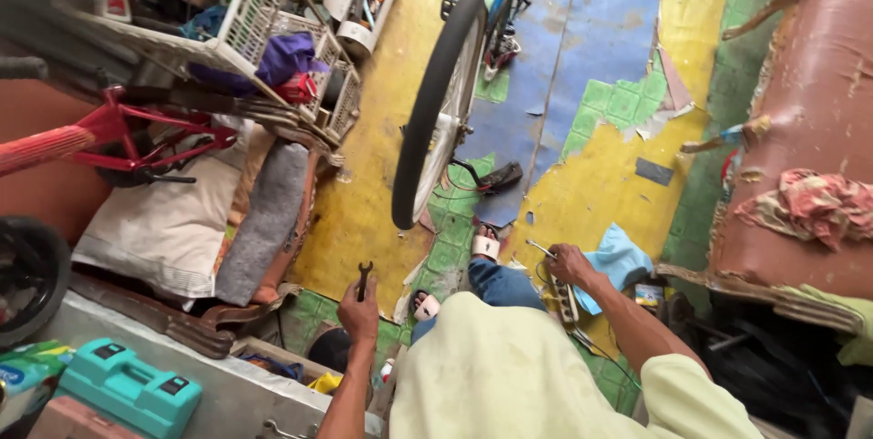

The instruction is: The person selects wrenches from a tool tray and uses them to loosen and tighten bolts on a bicycle wheel hub. They repeatedly switch between wrenches and adjust the wheel while working in a cluttered workshop.

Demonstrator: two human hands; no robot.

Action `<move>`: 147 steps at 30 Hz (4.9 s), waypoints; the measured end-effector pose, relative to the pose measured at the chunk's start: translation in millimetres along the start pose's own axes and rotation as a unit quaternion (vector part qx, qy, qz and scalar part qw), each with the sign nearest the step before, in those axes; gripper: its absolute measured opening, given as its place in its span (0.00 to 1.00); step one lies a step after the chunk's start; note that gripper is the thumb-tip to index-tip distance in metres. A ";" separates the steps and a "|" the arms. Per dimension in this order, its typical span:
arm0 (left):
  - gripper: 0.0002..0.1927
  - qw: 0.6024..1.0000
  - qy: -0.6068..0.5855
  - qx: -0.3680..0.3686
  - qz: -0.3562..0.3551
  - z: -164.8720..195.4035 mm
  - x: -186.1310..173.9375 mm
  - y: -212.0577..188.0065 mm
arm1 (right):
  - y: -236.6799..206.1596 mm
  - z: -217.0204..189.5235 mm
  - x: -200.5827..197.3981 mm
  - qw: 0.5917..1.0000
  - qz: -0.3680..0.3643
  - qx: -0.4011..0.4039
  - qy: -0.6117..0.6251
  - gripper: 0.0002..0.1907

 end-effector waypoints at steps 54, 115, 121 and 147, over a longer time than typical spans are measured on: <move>0.20 0.962 -0.208 0.095 -0.148 292.4 -13.2 6.1 | -1.9 9.3 -9.2 0.998 -0.005 0.063 0.004 0.16; 0.21 0.984 -0.138 0.057 -0.097 256.3 -34.7 0.3 | 41.2 -64.8 -10.6 0.994 -0.002 -0.099 -0.045 0.16; 0.24 0.973 -0.177 0.072 -0.129 263.6 -30.8 -3.0 | 50.8 -77.4 -7.1 0.993 0.003 -0.113 -0.031 0.17; 0.19 0.993 -0.046 0.063 -0.091 103.9 25.8 4.7 | 27.5 -45.9 -7.2 0.999 -0.014 -0.029 -0.038 0.20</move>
Point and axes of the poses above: each hand's wrist, its own y-axis towards the middle knuckle, its own x-axis out of the palm, z = x × y, the point moved 5 cm from there along y, towards the middle knuckle, and after that the axes turned 14 degrees about -x, right-handed, at the moved point
